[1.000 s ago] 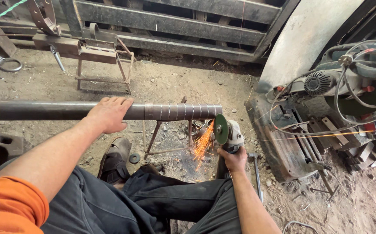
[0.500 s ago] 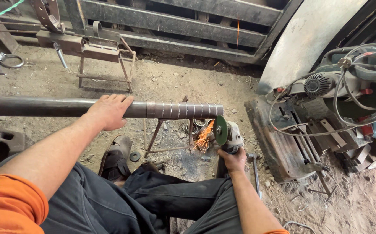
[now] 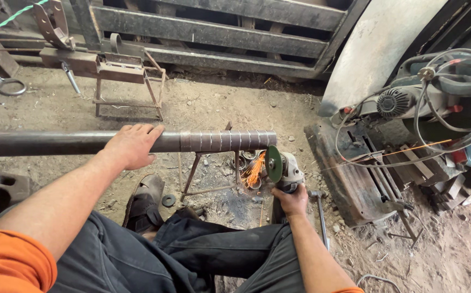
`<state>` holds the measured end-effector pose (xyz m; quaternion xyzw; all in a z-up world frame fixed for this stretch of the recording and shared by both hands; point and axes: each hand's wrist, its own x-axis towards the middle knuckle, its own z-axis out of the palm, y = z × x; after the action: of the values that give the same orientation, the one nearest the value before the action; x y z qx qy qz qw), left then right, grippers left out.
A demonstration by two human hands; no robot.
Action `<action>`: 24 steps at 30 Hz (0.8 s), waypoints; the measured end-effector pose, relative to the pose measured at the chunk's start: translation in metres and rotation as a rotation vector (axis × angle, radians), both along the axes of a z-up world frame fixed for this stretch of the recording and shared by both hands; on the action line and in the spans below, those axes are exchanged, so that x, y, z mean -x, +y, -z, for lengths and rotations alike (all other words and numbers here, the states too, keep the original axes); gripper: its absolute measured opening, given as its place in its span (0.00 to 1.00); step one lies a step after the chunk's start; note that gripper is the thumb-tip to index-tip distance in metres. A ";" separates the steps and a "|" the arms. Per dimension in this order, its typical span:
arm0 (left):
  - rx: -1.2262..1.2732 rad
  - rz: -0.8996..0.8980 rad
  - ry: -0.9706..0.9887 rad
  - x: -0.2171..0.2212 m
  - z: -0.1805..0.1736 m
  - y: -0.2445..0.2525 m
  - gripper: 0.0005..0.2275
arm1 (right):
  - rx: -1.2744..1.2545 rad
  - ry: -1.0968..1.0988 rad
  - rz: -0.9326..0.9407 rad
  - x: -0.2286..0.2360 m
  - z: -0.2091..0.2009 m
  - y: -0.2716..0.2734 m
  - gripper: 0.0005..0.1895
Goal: The person uses an angle grinder to cut or grind a metal pipe that is supported on a stand. Sparks are generated as the grinder wheel contacts the pipe surface. The person holds the pipe with one hand and operates the grinder with the other.
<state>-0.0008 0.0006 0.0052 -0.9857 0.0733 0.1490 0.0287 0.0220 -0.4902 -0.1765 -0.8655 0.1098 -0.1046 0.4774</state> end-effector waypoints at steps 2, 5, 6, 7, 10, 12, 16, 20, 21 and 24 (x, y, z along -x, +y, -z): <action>0.001 0.002 -0.007 0.000 0.001 0.000 0.40 | -0.015 0.009 0.001 0.001 -0.001 0.001 0.31; 0.002 -0.002 -0.022 0.000 0.002 0.001 0.40 | 0.066 -0.005 0.010 0.000 0.000 0.001 0.31; 0.003 -0.006 -0.027 0.000 0.003 0.002 0.40 | 0.110 -0.014 0.012 -0.001 0.002 0.000 0.31; 0.002 0.004 -0.035 0.000 0.004 0.001 0.40 | 0.121 -0.022 0.017 -0.001 0.003 -0.001 0.31; -0.008 0.019 -0.049 -0.001 0.007 0.002 0.40 | 0.111 -0.031 0.023 -0.001 0.004 -0.001 0.31; -0.015 0.016 -0.045 -0.002 0.008 0.002 0.40 | 0.054 -0.017 0.018 -0.001 0.003 0.001 0.29; -0.010 0.033 -0.078 -0.001 0.011 0.002 0.39 | 0.008 0.012 0.000 0.000 -0.001 0.003 0.28; 0.008 0.046 -0.100 -0.002 0.013 0.000 0.37 | 0.004 0.004 -0.006 -0.001 -0.001 0.003 0.27; 0.015 0.046 -0.106 -0.002 0.012 0.000 0.36 | 0.026 -0.014 -0.017 -0.001 -0.002 0.003 0.27; 0.010 0.026 -0.075 -0.002 0.007 -0.003 0.35 | -0.133 -0.007 -0.057 0.001 -0.003 0.006 0.26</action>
<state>0.0008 -0.0023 -0.0015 -0.9897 0.0855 0.1111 0.0285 0.0215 -0.4842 -0.1737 -0.8343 0.0902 -0.0867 0.5369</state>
